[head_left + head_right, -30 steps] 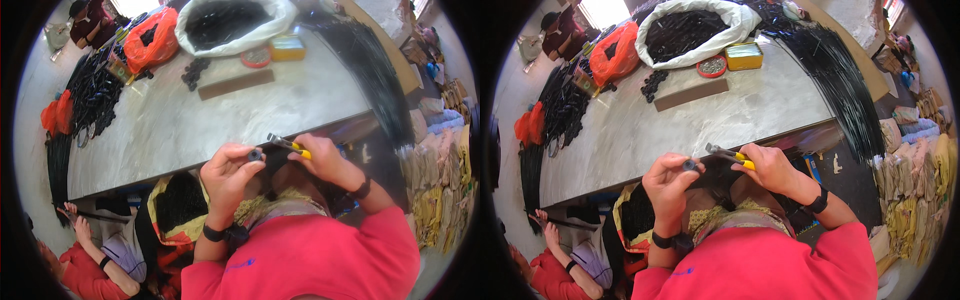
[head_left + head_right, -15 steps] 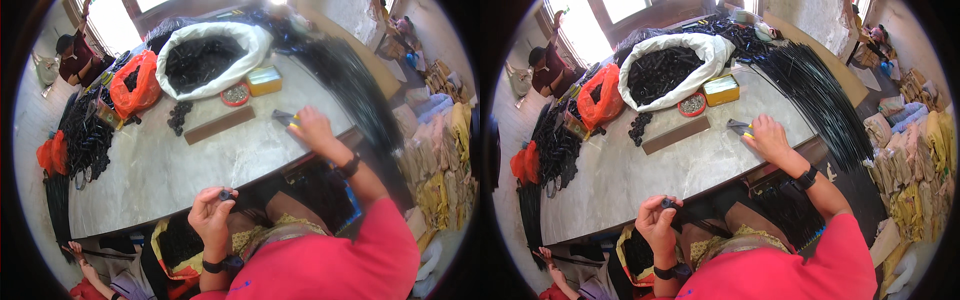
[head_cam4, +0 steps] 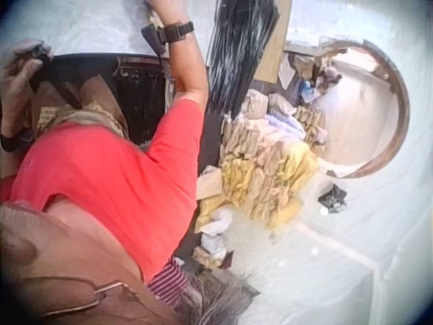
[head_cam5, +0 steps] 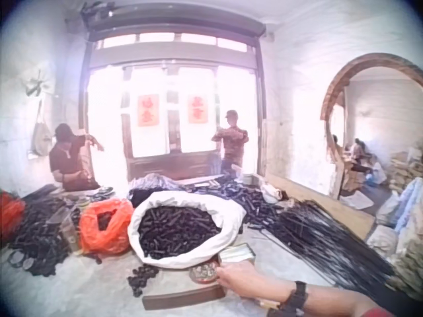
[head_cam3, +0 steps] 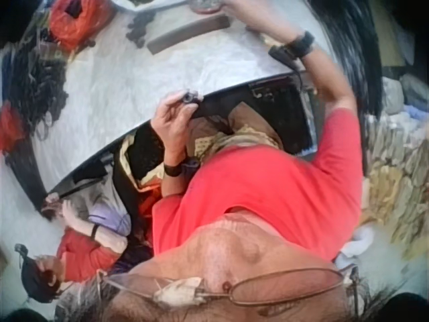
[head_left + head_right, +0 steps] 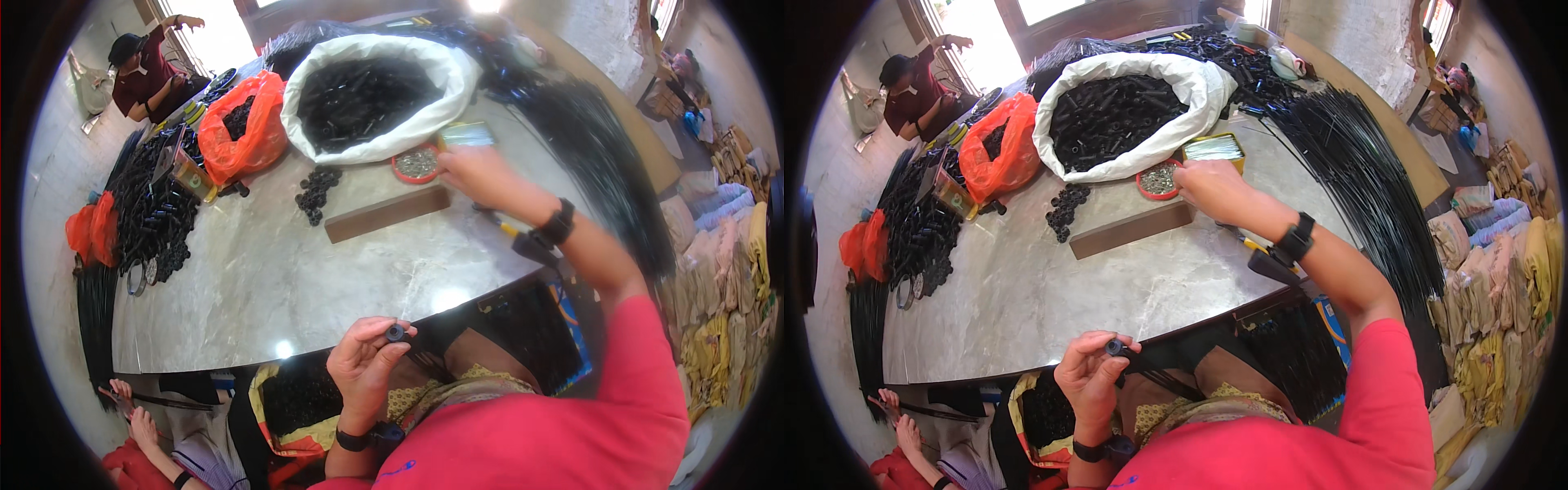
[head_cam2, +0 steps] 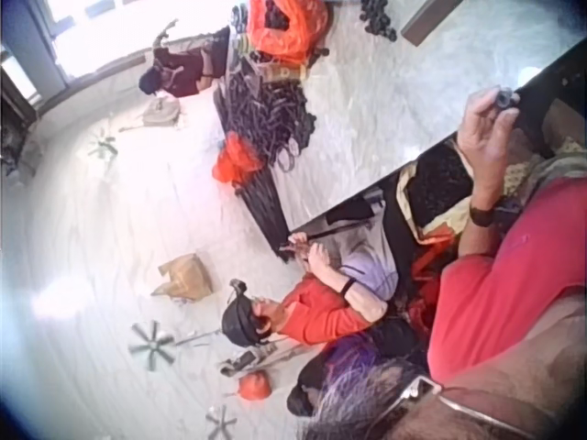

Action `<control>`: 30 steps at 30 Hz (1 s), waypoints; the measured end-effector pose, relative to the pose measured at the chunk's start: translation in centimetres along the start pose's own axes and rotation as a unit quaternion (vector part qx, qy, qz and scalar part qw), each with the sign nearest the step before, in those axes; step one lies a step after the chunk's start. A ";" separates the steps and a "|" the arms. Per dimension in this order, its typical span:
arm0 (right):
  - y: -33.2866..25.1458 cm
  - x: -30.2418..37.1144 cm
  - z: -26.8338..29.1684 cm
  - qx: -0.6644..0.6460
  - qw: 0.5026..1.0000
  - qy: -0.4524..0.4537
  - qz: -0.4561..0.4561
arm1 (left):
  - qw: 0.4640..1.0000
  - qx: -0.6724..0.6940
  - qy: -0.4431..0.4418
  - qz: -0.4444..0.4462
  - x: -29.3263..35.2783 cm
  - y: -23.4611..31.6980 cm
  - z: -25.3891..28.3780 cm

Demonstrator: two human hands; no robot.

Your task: Assemble umbrella frames and ribs in a factory setting.

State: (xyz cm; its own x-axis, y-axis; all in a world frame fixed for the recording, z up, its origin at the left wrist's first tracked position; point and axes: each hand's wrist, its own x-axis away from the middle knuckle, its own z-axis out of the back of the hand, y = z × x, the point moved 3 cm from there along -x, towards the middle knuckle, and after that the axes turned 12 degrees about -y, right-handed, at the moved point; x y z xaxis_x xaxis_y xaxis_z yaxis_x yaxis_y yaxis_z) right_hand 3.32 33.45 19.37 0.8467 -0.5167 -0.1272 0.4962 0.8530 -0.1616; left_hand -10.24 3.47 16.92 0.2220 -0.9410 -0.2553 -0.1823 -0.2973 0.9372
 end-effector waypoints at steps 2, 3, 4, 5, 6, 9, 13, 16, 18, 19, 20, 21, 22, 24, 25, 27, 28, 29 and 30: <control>0.3 -2.4 -1.0 0.040 0.999 -0.035 0.005 | 0.999 0.032 -0.017 -0.004 0.0 -0.1 0.2; 0.7 -3.5 -1.7 0.039 0.999 -0.035 0.009 | 0.999 0.031 -0.013 -0.006 0.0 0.0 0.4; 1.0 -4.6 -2.5 0.081 0.995 -0.047 0.020 | 0.999 0.032 -0.019 -0.002 0.0 0.0 0.4; 0.9 -5.4 -2.8 0.123 0.990 -0.059 0.030 | 0.999 0.034 -0.025 0.001 0.0 0.1 0.5; 0.9 -6.1 -3.1 0.123 0.990 -0.059 0.033 | 0.999 0.034 -0.023 0.000 0.0 0.1 0.7; 0.6 -7.6 -3.7 0.138 0.986 -0.088 0.042 | 0.999 0.040 -0.026 0.002 -0.1 0.3 0.9; 0.4 -8.4 -3.8 0.166 0.978 -0.126 0.008 | 0.997 0.048 -0.054 -0.012 -0.3 0.4 1.0; 0.9 -8.6 -3.6 0.130 0.983 -0.120 -0.040 | 0.996 0.051 -0.066 -0.017 -0.1 0.3 1.1; 1.6 -8.4 -3.4 0.092 0.988 -0.110 -0.063 | 0.996 0.048 -0.072 -0.018 0.0 0.4 1.0; 1.8 -8.2 -3.3 0.058 0.993 -0.087 -0.055 | 0.996 0.049 -0.074 -0.018 0.0 0.5 0.9; 2.0 -7.9 -3.1 0.023 0.997 -0.063 -0.045 | 0.996 0.050 -0.075 -0.018 0.1 0.6 0.8; 2.1 -7.8 -3.1 0.023 0.997 -0.061 -0.045 | 0.996 0.048 -0.076 -0.019 0.2 0.8 0.6; 2.2 -7.6 -3.0 -0.009 0.998 -0.043 -0.038 | 0.996 0.049 -0.076 -0.022 0.3 1.0 0.4; 2.3 -7.2 -2.7 -0.042 0.998 -0.024 -0.029 | 0.996 0.049 -0.074 -0.026 0.6 1.3 0.1; 2.4 -6.9 -2.5 -0.124 0.992 -0.010 -0.026 | 0.996 0.049 -0.071 -0.021 0.7 1.5 -0.1; 3.1 -6.1 -1.7 -0.203 0.979 0.008 -0.026 | 0.996 0.050 -0.073 -0.017 0.7 1.6 -0.4; 3.8 -5.7 -1.5 -0.315 0.947 -0.026 -0.062 | 0.996 0.053 -0.074 -0.018 0.7 1.5 -0.6; 3.4 -5.5 -1.3 -0.425 0.898 -0.063 -0.092 | 0.996 0.053 -0.069 -0.018 0.9 1.6 -0.6; 2.9 -5.0 -0.7 -0.426 0.898 -0.062 -0.090 | 0.996 0.050 -0.069 -0.018 1.1 1.7 -0.6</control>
State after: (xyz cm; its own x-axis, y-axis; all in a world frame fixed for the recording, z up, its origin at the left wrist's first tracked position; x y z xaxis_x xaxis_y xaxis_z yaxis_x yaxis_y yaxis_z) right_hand 0.33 38.44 18.82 0.8084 -0.5833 0.0785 0.3453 0.3621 -0.8658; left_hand -9.67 2.01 18.36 0.0980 -0.9403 -0.3258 -0.2724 -0.3403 0.9000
